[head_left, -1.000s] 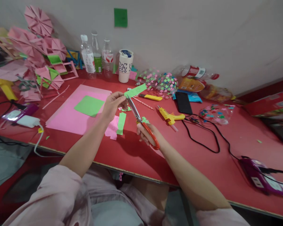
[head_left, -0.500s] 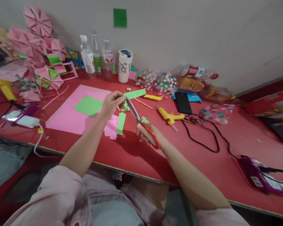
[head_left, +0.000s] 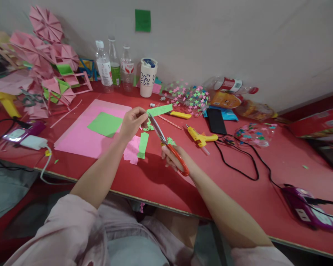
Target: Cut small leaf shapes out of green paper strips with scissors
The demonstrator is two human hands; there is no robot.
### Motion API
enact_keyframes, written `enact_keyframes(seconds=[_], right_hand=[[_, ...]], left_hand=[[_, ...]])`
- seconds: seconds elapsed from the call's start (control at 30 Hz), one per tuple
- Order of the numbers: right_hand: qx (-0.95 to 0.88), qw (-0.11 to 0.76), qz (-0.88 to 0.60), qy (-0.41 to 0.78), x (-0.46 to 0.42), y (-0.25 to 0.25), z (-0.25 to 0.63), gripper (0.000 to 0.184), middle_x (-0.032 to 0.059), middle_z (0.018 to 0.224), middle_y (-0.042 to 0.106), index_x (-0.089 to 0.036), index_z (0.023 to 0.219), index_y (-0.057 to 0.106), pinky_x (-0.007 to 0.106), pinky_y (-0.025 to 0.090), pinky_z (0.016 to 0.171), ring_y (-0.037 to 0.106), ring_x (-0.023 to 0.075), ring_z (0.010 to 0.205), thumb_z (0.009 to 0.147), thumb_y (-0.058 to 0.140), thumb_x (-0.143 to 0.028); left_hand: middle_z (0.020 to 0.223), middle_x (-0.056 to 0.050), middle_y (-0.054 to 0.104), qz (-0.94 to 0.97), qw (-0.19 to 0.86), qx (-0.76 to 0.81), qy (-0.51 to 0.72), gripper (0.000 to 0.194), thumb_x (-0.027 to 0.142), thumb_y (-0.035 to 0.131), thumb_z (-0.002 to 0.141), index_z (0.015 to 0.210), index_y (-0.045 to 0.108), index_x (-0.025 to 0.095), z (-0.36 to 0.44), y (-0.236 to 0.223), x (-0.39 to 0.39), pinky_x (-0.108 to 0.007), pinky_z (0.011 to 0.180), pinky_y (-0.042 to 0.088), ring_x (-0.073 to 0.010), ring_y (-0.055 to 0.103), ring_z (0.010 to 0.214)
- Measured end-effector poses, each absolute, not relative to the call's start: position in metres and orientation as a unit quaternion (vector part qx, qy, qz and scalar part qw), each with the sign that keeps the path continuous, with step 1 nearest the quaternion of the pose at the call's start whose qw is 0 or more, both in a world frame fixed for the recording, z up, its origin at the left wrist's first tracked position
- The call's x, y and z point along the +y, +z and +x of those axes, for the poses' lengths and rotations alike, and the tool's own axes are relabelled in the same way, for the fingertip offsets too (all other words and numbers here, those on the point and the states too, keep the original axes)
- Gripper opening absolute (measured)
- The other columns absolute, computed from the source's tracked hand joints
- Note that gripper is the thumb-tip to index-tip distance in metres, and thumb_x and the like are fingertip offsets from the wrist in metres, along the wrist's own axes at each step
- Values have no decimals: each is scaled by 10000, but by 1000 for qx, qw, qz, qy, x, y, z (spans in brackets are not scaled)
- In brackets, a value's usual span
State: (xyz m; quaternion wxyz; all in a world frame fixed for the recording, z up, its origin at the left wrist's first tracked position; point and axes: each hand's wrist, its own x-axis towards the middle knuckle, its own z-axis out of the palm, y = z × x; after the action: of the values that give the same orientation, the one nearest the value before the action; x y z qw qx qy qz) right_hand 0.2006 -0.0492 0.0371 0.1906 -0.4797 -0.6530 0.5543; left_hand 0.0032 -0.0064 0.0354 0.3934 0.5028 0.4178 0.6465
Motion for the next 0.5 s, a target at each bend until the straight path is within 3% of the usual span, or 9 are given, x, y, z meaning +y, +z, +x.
enact_keyframes(seconds=[0.5], right_hand=[[-639, 181, -511, 546, -50, 38, 198, 428, -85, 286, 320, -216, 566, 439, 241, 444, 393, 348, 74, 246, 809, 503, -563]], left_hand=[[495, 46, 543, 497, 402, 411, 649, 103, 123, 530, 726, 632, 517, 160, 4, 38, -8, -190, 454, 409, -41, 512, 417]])
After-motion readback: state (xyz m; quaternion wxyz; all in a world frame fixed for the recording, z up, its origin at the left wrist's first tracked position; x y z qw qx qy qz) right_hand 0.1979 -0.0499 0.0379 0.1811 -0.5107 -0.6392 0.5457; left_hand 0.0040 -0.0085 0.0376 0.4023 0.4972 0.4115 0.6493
